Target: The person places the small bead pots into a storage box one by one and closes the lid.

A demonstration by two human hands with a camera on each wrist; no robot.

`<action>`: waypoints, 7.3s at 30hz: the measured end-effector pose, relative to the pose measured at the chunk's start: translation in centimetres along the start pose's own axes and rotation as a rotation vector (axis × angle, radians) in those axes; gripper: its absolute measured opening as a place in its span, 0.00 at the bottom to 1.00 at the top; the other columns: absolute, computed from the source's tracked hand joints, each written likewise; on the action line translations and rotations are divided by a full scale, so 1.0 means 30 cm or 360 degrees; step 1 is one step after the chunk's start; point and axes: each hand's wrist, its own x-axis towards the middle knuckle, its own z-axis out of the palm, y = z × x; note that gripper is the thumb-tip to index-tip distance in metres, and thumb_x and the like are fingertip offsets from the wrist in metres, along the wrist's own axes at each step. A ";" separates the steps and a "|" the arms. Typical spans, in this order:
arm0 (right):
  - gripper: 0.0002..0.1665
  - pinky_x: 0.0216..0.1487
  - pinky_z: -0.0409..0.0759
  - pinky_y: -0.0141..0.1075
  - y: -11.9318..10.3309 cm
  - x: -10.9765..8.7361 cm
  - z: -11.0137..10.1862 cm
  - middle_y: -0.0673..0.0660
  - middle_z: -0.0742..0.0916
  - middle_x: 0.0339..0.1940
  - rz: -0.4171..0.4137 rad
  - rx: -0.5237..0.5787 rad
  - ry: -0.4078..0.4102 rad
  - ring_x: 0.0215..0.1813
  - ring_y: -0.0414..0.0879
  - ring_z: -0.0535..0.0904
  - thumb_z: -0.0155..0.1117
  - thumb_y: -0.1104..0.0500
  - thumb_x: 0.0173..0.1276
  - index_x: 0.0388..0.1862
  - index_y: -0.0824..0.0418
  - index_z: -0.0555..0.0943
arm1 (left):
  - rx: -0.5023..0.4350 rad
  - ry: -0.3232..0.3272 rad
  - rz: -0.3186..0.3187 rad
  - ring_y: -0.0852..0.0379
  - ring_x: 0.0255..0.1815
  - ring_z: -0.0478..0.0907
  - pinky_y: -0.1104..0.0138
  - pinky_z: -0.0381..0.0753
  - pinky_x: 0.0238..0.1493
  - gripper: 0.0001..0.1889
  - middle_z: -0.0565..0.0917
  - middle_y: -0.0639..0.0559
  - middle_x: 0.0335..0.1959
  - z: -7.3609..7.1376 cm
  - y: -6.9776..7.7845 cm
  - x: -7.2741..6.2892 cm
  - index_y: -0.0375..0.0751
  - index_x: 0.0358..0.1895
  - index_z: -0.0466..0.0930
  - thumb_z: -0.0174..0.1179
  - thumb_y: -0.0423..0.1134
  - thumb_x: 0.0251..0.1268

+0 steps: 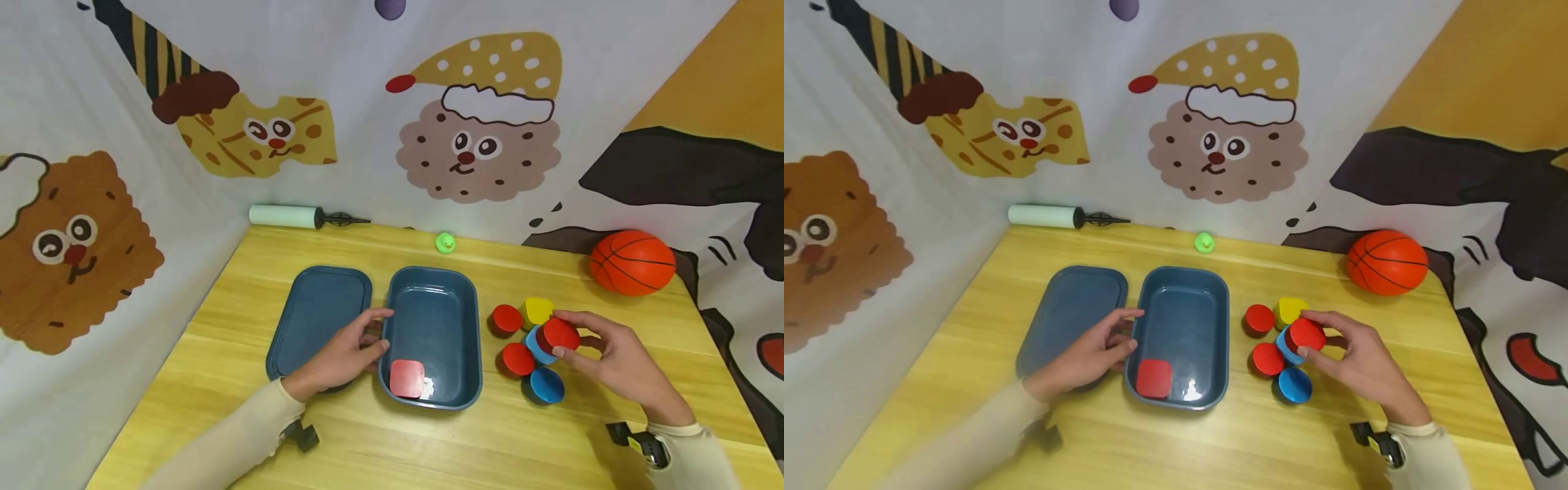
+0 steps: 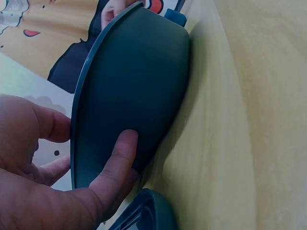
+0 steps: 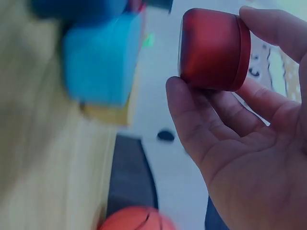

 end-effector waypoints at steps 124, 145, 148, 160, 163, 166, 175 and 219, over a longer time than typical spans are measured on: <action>0.34 0.67 0.80 0.61 0.168 0.188 0.066 0.64 0.82 0.70 0.0199 -0.0022 -0.0180 0.70 0.65 0.76 0.70 0.47 0.77 0.73 0.62 0.75 | 0.0051 -0.0033 0.0035 0.41 0.66 0.81 0.53 0.91 0.48 0.30 0.73 0.37 0.70 0.001 0.010 0.000 0.48 0.81 0.62 0.58 0.38 0.82; 0.40 0.58 0.84 0.51 0.185 0.197 0.099 0.70 0.78 0.73 0.0256 -0.0059 -0.0233 0.64 0.66 0.79 0.65 0.44 0.79 0.80 0.64 0.68 | 0.0033 -0.0014 0.0023 0.42 0.66 0.80 0.54 0.91 0.49 0.29 0.73 0.37 0.71 -0.002 -0.001 -0.002 0.50 0.81 0.63 0.58 0.39 0.82; 0.41 0.58 0.84 0.56 0.181 0.201 0.101 0.70 0.77 0.74 0.0262 -0.0077 -0.0222 0.64 0.66 0.79 0.64 0.43 0.80 0.80 0.65 0.68 | 0.0037 -0.0017 0.0022 0.42 0.66 0.80 0.54 0.91 0.49 0.29 0.73 0.37 0.71 -0.002 0.002 -0.002 0.50 0.81 0.63 0.58 0.39 0.82; 0.41 0.44 0.87 0.33 0.111 0.226 0.070 0.70 0.78 0.70 0.0234 -0.0021 -0.0147 0.53 0.61 0.86 0.65 0.45 0.80 0.82 0.64 0.65 | 0.0039 -0.0019 0.0022 0.42 0.65 0.81 0.54 0.91 0.50 0.29 0.73 0.38 0.70 0.002 0.007 -0.002 0.50 0.81 0.62 0.58 0.38 0.82; 0.41 0.40 0.86 0.29 0.086 0.229 0.064 0.70 0.78 0.70 0.0198 0.0006 -0.0144 0.51 0.60 0.87 0.65 0.47 0.80 0.82 0.65 0.65 | 0.0040 -0.0023 0.0023 0.42 0.65 0.81 0.54 0.91 0.49 0.29 0.73 0.37 0.70 0.002 0.007 0.000 0.50 0.81 0.62 0.58 0.38 0.83; 0.39 0.42 0.86 0.28 0.055 0.232 0.066 0.70 0.79 0.70 0.0132 0.0000 -0.0131 0.52 0.60 0.86 0.66 0.49 0.80 0.81 0.66 0.66 | 0.0041 -0.0031 0.0019 0.43 0.65 0.81 0.54 0.91 0.49 0.29 0.72 0.37 0.71 0.002 0.009 0.000 0.50 0.81 0.62 0.58 0.38 0.83; 0.35 0.46 0.82 0.19 -0.054 0.247 0.092 0.64 0.83 0.64 -0.0134 0.0000 -0.0014 0.51 0.39 0.78 0.71 0.57 0.76 0.77 0.65 0.73 | 0.0032 -0.0031 0.0022 0.43 0.64 0.81 0.54 0.91 0.49 0.30 0.72 0.37 0.70 -0.002 0.007 0.002 0.49 0.81 0.62 0.58 0.38 0.82; 0.38 0.55 0.87 0.38 -0.363 0.280 0.498 0.53 0.86 0.62 -0.0665 -0.0187 -0.0475 0.53 0.41 0.82 0.73 0.44 0.73 0.73 0.63 0.78 | 0.0043 -0.0061 0.0036 0.42 0.67 0.81 0.56 0.91 0.51 0.29 0.73 0.37 0.70 -0.004 0.011 0.003 0.52 0.81 0.62 0.57 0.39 0.83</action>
